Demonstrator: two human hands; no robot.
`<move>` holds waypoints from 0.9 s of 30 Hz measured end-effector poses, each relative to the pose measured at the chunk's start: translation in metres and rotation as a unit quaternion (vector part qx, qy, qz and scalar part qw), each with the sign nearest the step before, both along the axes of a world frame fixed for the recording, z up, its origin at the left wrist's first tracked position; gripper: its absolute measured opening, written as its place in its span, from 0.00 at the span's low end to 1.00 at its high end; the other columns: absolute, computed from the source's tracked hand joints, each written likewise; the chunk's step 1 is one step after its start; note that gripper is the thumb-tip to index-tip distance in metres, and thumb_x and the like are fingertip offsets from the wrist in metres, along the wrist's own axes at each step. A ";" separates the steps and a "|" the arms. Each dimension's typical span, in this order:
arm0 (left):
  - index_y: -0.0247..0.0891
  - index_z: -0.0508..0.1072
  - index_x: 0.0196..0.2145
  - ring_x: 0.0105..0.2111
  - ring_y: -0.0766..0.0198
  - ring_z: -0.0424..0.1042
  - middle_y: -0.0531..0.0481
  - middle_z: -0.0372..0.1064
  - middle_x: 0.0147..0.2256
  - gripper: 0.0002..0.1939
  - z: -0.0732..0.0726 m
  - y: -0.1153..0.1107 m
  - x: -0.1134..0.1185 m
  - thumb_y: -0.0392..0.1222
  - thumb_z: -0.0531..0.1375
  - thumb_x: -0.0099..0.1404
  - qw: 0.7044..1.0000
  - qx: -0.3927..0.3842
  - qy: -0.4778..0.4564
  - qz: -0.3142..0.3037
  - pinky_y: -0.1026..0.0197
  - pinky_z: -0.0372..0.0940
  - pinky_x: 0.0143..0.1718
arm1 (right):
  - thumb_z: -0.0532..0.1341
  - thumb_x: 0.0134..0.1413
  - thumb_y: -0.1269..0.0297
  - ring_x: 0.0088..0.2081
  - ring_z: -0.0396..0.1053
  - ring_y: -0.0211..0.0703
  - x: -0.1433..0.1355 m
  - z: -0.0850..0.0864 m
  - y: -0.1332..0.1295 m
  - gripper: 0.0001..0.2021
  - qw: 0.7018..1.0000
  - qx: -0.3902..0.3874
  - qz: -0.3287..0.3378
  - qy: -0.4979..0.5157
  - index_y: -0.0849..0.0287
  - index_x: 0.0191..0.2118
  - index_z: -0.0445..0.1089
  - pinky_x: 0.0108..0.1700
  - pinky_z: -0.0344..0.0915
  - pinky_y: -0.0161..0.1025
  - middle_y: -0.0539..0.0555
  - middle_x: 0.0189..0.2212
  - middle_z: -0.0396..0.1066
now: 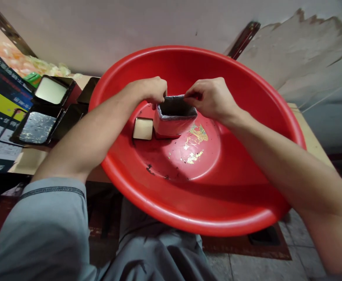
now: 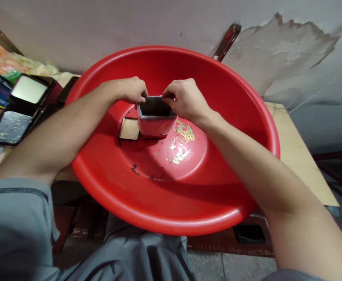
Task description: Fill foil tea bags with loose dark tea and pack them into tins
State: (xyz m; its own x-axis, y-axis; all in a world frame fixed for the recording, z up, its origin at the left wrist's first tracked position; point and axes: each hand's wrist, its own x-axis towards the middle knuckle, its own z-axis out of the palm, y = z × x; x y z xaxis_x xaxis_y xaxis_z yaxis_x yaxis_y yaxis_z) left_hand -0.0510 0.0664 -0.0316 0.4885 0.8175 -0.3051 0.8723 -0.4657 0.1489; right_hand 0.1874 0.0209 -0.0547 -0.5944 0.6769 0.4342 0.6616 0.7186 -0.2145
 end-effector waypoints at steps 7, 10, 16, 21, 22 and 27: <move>0.48 0.88 0.52 0.41 0.53 0.79 0.50 0.82 0.30 0.28 0.001 -0.002 0.000 0.39 0.63 0.54 1.000 0.006 0.007 -0.005 0.59 0.68 0.47 | 0.63 0.64 0.67 0.40 0.76 0.46 0.002 -0.007 0.007 0.11 0.999 0.024 0.013 -0.031 0.60 0.44 0.84 0.46 0.72 0.44 0.58 0.42 0.81; 0.48 0.87 0.54 0.43 0.50 0.80 0.48 0.84 0.33 0.29 0.002 -0.004 0.002 0.40 0.64 0.55 1.000 0.003 -0.005 0.003 0.58 0.69 0.47 | 0.59 0.70 0.65 0.40 0.75 0.50 -0.004 -0.003 -0.007 0.15 0.995 0.058 -0.015 -0.080 0.63 0.46 0.84 0.43 0.70 0.46 0.63 0.41 0.81; 0.43 0.90 0.47 0.41 0.48 0.81 0.44 0.85 0.34 0.25 0.005 -0.014 0.005 0.34 0.62 0.55 1.000 0.017 -0.009 0.006 0.54 0.71 0.46 | 0.47 0.79 0.68 0.49 0.78 0.51 -0.042 -0.040 -0.077 0.23 0.943 -0.015 0.243 -0.229 0.61 0.50 0.82 0.53 0.72 0.49 0.63 0.48 0.81; 0.42 0.90 0.41 0.39 0.52 0.80 0.46 0.84 0.32 0.21 0.006 -0.018 0.004 0.31 0.61 0.55 1.000 0.025 0.001 -0.006 0.57 0.71 0.42 | 0.54 0.71 0.76 0.72 0.66 0.58 -0.064 -0.102 -0.119 0.30 0.864 -0.157 0.343 -0.334 0.77 0.75 0.60 0.69 0.67 0.52 0.79 0.73 0.60; 0.43 0.90 0.40 0.38 0.53 0.80 0.47 0.83 0.30 0.20 0.005 -0.017 0.004 0.32 0.61 0.56 1.000 0.027 -0.001 -0.008 0.58 0.70 0.41 | 0.56 0.69 0.77 0.75 0.62 0.59 -0.066 -0.104 -0.122 0.32 0.858 -0.171 0.342 -0.342 0.78 0.76 0.58 0.70 0.66 0.52 0.80 0.75 0.56; 0.41 0.89 0.48 0.38 0.54 0.80 0.49 0.80 0.26 0.18 0.004 -0.008 0.003 0.42 0.63 0.64 1.000 0.000 -0.020 -0.001 0.58 0.70 0.47 | 0.55 0.74 0.75 0.52 0.80 0.51 -0.080 -0.050 -0.117 0.17 0.853 -0.186 0.287 -0.394 0.65 0.57 0.78 0.50 0.73 0.45 0.68 0.56 0.78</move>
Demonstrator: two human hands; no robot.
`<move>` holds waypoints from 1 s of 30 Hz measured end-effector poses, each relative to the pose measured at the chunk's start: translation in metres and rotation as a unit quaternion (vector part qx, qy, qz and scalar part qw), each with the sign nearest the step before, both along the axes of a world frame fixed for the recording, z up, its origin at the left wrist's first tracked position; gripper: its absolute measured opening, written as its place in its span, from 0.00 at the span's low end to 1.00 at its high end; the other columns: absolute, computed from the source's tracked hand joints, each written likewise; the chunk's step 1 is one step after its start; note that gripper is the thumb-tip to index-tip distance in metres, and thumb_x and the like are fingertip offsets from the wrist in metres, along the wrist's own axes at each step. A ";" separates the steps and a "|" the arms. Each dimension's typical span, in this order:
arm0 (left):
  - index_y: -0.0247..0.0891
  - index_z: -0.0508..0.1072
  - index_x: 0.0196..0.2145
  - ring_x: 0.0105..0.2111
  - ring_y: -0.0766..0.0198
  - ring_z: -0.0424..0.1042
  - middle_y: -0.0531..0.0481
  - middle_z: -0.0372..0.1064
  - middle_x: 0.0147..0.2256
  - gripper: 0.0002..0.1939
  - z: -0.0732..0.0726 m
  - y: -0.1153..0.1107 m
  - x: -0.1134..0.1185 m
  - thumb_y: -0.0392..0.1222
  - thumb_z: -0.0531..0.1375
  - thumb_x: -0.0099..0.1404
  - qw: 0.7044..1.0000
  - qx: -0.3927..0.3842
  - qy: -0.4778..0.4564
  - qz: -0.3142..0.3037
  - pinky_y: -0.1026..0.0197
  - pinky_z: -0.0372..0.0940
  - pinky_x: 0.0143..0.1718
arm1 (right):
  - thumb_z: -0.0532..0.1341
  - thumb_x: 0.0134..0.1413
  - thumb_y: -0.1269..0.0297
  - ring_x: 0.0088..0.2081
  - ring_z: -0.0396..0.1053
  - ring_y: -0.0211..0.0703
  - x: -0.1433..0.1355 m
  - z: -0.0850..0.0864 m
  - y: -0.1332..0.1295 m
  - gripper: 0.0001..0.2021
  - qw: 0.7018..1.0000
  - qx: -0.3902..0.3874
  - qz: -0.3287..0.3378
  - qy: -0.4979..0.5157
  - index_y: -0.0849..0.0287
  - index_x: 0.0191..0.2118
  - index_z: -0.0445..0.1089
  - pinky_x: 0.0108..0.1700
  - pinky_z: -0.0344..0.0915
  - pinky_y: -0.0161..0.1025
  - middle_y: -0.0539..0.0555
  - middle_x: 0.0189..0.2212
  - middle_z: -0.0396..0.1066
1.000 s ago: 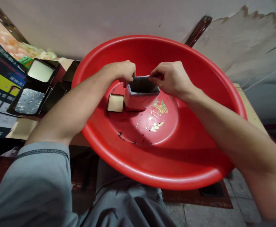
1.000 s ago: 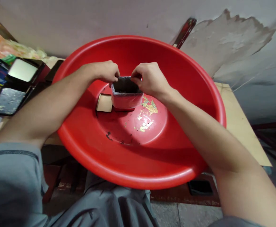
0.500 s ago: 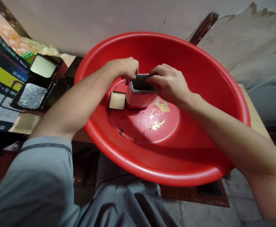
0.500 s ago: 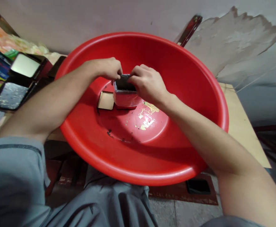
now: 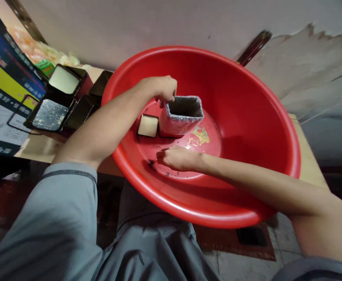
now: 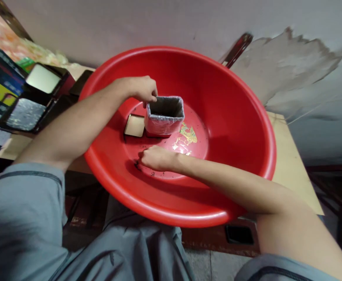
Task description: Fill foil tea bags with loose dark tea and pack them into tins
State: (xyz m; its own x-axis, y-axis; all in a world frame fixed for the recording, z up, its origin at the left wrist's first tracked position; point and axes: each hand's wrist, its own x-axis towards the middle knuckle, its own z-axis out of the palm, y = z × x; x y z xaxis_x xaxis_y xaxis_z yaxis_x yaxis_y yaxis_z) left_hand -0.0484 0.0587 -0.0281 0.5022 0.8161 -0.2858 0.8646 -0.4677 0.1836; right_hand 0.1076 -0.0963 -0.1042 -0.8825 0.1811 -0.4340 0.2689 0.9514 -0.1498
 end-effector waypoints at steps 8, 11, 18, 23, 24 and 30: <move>0.37 0.79 0.65 0.55 0.53 0.78 0.45 0.84 0.49 0.28 0.040 -0.004 -0.018 0.56 0.58 0.77 0.995 0.085 -0.037 0.039 0.57 0.65 0.60 | 0.54 0.71 0.80 0.39 0.79 0.47 -0.025 0.092 -0.018 0.15 0.984 0.117 -0.135 0.013 0.68 0.47 0.80 0.36 0.64 0.40 0.65 0.44 0.81; 0.30 0.67 0.73 0.66 0.45 0.71 0.34 0.71 0.67 0.42 0.038 -0.028 -0.003 0.61 0.66 0.73 0.998 0.067 -0.018 0.006 0.55 0.63 0.64 | 0.56 0.70 0.79 0.40 0.80 0.48 -0.027 0.094 -0.036 0.15 0.982 0.117 -0.150 0.019 0.66 0.48 0.81 0.38 0.68 0.39 0.64 0.45 0.81; 0.22 0.59 0.75 0.67 0.38 0.69 0.22 0.66 0.69 0.52 0.014 -0.062 0.028 0.55 0.73 0.67 0.998 0.059 0.019 0.000 0.51 0.66 0.64 | 0.57 0.72 0.74 0.40 0.82 0.52 -0.025 0.085 -0.057 0.14 0.983 0.111 -0.148 0.004 0.64 0.51 0.80 0.38 0.69 0.41 0.62 0.43 0.82; 0.23 0.55 0.76 0.65 0.36 0.73 0.24 0.70 0.66 0.59 0.023 -0.065 0.050 0.57 0.75 0.61 0.997 0.021 0.060 0.046 0.47 0.69 0.64 | 0.59 0.73 0.70 0.43 0.81 0.51 0.004 0.081 -0.052 0.12 0.976 0.108 -0.184 0.032 0.63 0.50 0.81 0.40 0.68 0.40 0.64 0.44 0.82; 0.22 0.54 0.77 0.65 0.35 0.72 0.23 0.69 0.66 0.60 0.024 -0.069 0.058 0.57 0.75 0.60 0.997 0.021 0.056 0.039 0.47 0.69 0.65 | 0.60 0.73 0.70 0.43 0.81 0.51 0.013 0.081 -0.050 0.12 0.974 0.105 -0.195 0.041 0.63 0.51 0.81 0.40 0.68 0.39 0.64 0.45 0.82; 0.22 0.41 0.81 0.65 0.35 0.72 0.23 0.68 0.67 0.71 0.022 -0.106 0.120 0.58 0.76 0.57 0.998 -0.007 0.040 -0.046 0.47 0.69 0.64 | 0.57 0.62 0.85 0.36 0.76 0.42 0.062 0.078 -0.043 0.17 0.975 0.028 -0.221 0.010 0.64 0.41 0.83 0.35 0.59 0.36 0.61 0.40 0.82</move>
State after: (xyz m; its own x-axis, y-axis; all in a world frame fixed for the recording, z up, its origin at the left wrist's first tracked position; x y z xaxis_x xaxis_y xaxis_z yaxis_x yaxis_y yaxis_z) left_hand 0.0715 -0.0474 -0.0057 0.5494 0.7636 -0.3392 0.8305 -0.5435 0.1218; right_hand 0.1695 -0.1394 -0.0266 -0.7205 0.5690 -0.3963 0.6526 0.7497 -0.1100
